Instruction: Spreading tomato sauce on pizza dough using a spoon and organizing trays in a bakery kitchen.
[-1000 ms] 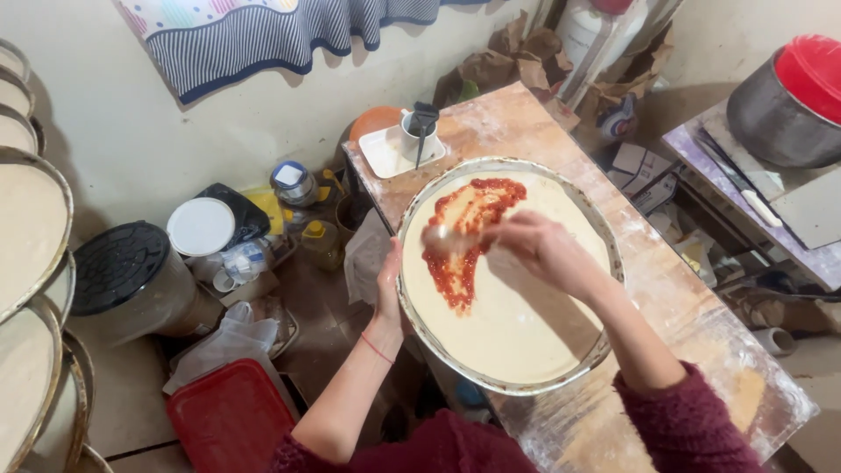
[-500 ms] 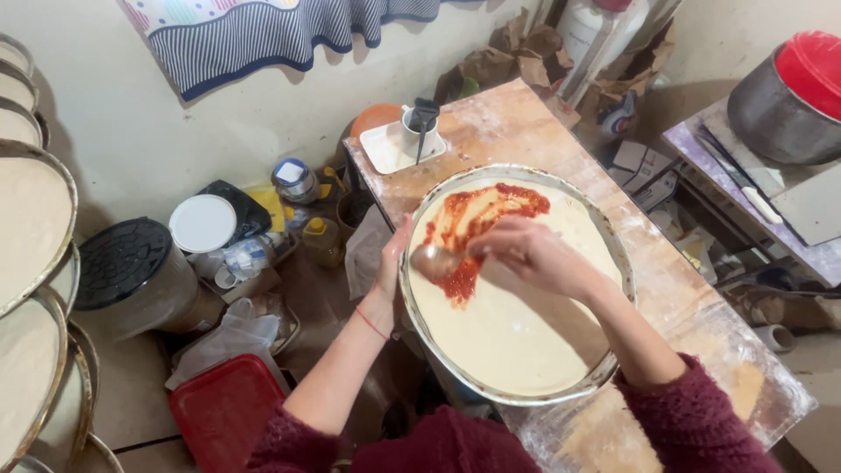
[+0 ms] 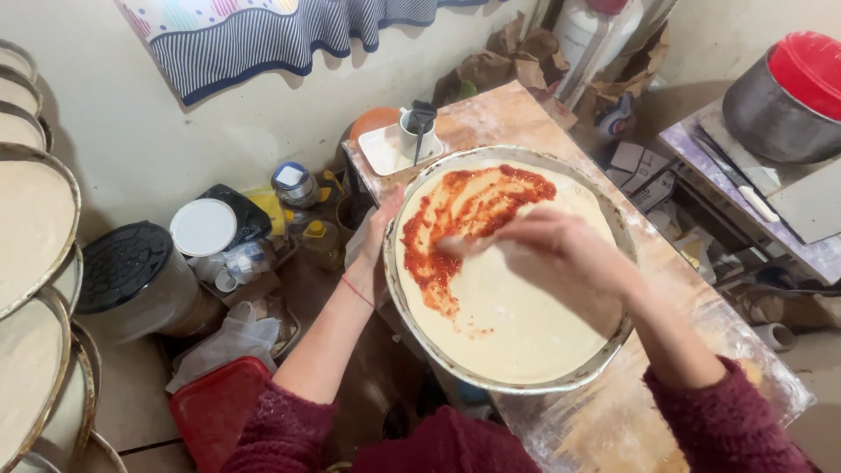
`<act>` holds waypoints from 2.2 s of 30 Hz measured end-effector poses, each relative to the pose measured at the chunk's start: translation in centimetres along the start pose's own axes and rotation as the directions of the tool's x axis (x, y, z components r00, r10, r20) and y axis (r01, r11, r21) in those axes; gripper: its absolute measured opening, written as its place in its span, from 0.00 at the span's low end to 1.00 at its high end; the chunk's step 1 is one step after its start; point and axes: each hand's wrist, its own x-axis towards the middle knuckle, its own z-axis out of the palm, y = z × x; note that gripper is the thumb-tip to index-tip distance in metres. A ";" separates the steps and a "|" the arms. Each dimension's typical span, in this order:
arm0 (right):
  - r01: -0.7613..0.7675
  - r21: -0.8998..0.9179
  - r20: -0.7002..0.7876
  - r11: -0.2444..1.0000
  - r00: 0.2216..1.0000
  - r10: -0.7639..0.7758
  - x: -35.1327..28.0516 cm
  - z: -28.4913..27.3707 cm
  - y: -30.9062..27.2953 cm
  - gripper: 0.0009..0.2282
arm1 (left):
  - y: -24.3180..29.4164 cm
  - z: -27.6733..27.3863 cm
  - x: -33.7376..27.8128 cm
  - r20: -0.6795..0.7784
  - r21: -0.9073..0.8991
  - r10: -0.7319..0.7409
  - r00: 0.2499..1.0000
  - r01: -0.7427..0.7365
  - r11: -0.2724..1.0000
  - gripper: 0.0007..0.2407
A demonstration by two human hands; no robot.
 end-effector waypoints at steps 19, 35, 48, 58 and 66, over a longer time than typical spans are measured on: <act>0.323 0.169 0.216 0.931 0.909 -0.355 -2.1 0.3 0.0 0.14 | 0.0 1.1 0.9 -0.021 0.076 -0.041 0.999 0.042 0.996 0.25; -0.173 -0.292 -0.343 0.941 0.937 0.065 -1.7 0.3 2.5 0.15 | -1.2 1.2 0.3 0.017 0.104 -0.030 0.999 0.028 0.994 0.24; -0.012 0.000 0.018 1.000 1.000 0.012 -6.4 1.3 3.6 0.13 | 0.4 -2.0 -3.0 -0.078 0.095 0.143 0.987 -0.136 0.986 0.25; -0.039 -0.518 -0.060 0.855 0.998 0.009 -3.2 11.6 17.3 0.08 | 0.2 -7.1 -12.7 -0.218 0.452 0.759 0.614 -0.626 0.636 0.34; -0.046 -0.295 0.008 0.954 0.999 0.051 0.1 22.3 20.0 0.11 | 0.0 -8.4 -15.1 -0.277 0.443 0.807 0.521 -0.676 0.588 0.31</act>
